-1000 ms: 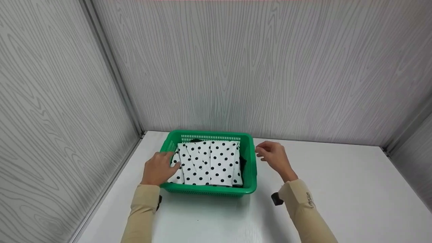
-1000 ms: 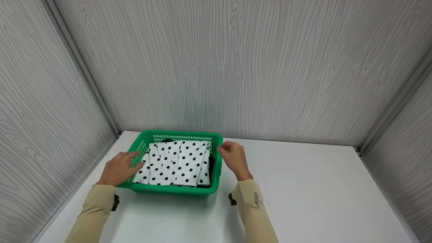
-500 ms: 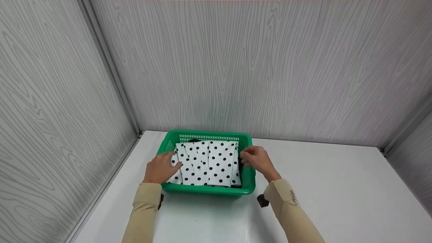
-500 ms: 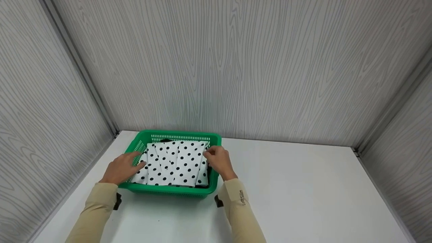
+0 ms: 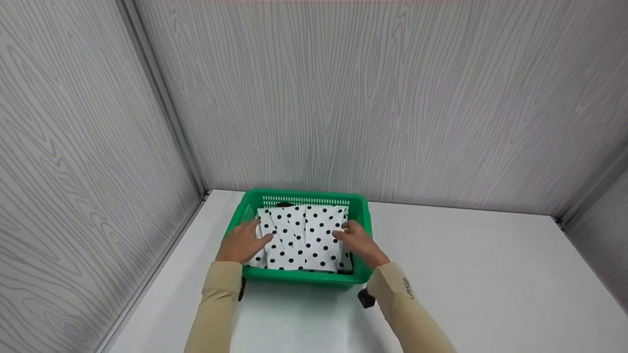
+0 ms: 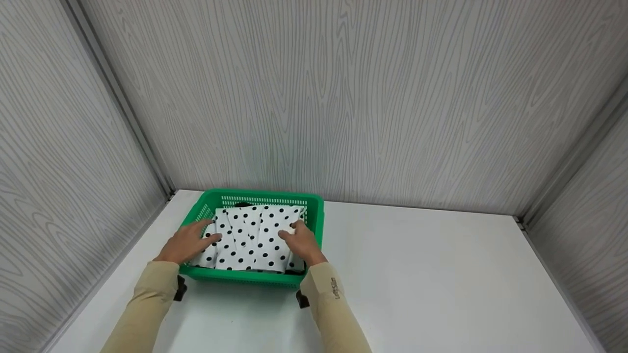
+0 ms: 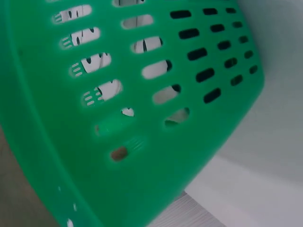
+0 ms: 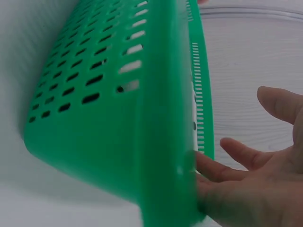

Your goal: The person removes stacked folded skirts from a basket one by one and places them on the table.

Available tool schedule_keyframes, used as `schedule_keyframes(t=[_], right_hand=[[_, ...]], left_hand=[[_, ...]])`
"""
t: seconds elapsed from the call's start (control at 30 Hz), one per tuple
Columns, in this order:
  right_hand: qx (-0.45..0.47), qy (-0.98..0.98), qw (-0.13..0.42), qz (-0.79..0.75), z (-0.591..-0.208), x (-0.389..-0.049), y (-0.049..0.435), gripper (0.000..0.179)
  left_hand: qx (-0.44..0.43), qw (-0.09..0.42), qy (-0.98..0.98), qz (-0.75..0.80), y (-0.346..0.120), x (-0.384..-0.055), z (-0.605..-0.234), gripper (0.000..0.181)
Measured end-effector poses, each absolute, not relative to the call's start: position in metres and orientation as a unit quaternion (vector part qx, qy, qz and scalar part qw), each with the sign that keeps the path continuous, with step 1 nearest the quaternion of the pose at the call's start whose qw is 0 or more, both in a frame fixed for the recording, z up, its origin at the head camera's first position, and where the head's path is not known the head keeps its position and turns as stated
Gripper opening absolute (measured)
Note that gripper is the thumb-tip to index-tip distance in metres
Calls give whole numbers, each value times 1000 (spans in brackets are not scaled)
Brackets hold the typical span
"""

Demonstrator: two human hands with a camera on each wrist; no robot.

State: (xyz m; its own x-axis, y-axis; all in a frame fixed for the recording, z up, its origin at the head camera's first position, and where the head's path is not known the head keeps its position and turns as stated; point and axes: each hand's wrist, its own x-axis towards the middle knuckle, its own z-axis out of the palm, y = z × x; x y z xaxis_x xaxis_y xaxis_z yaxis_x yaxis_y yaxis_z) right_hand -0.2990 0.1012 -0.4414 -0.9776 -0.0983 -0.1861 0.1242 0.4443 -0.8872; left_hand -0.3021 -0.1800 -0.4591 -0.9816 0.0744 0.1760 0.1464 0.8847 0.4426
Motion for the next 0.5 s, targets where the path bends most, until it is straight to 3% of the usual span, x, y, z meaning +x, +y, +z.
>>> schedule_keyframes(t=[0.2,0.5], right_hand=[[44,852,98,-512,-456,-299,89,53],[60,851,82,-515,-467,-303,79,52]], left_hand=[[-43,35,-966,-251,-175,-304,-459,68],[-26,24,-965,-259,-175,-304,-465,69]])
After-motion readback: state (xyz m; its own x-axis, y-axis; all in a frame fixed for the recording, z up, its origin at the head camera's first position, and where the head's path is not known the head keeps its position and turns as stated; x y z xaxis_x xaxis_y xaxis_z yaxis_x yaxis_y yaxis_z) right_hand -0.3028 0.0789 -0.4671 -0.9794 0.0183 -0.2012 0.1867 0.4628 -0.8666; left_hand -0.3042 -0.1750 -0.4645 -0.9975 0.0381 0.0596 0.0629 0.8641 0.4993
